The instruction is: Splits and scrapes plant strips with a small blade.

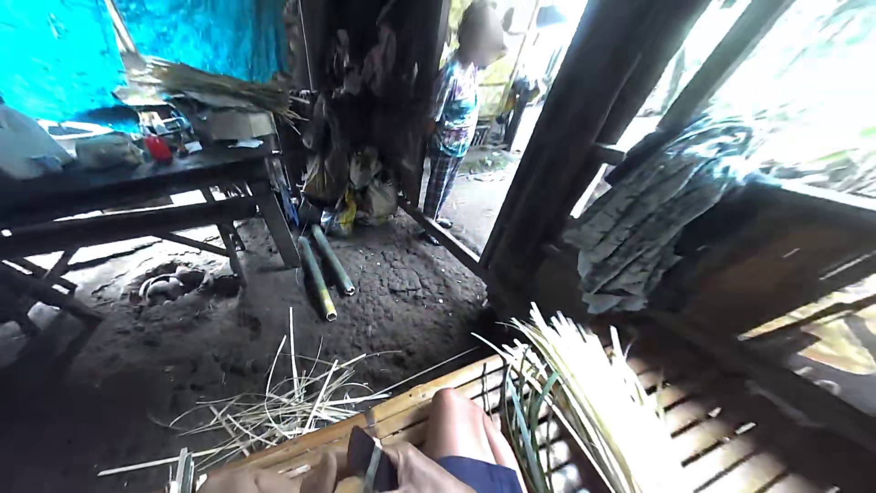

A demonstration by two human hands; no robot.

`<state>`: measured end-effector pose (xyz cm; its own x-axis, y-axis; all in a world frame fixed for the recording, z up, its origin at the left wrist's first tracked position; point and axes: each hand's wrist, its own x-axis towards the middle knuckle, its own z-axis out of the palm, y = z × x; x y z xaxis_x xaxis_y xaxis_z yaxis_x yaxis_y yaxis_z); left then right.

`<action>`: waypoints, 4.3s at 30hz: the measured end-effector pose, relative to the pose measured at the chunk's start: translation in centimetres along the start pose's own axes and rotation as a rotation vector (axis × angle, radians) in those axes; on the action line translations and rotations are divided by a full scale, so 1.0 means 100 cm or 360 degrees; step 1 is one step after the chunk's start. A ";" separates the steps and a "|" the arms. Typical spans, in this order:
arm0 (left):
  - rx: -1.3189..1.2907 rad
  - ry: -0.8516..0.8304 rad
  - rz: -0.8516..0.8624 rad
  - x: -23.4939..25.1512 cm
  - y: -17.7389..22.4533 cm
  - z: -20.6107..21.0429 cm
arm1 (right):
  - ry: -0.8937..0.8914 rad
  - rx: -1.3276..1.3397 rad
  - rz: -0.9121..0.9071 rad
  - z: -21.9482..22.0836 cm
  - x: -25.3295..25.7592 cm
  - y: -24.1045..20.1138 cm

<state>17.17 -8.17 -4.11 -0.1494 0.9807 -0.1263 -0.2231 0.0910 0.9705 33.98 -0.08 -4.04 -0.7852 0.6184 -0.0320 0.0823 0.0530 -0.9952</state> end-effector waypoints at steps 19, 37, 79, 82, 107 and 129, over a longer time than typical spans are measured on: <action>-0.0912 -0.0350 -0.0166 0.037 0.007 0.031 | 0.0836 -0.0188 -0.0465 -0.019 -0.004 -0.017; -0.0806 -0.0426 -0.0335 0.023 0.001 0.058 | 0.0842 -0.0534 -0.0034 -0.063 -0.043 -0.011; 0.0758 -0.0120 -0.0232 0.053 0.041 -0.046 | -0.0534 -0.0701 0.0053 0.109 -0.025 0.026; 0.0410 -0.0076 -0.0222 0.091 0.055 -0.005 | -0.0629 -0.0722 0.0041 0.116 -0.026 0.028; 0.0496 -0.0516 -0.0249 -0.018 0.092 -0.020 | -0.0490 0.1540 0.0163 0.003 -0.023 -0.034; 0.0399 -0.0340 -0.0249 -0.027 0.093 -0.014 | -0.0791 0.1677 0.0226 0.006 -0.017 -0.028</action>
<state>14.20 -10.23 5.02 0.0786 0.9631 -0.2575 0.0200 0.2567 0.9663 34.71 -1.76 -1.21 -0.9824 0.1801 0.0502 -0.1772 -0.8114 -0.5570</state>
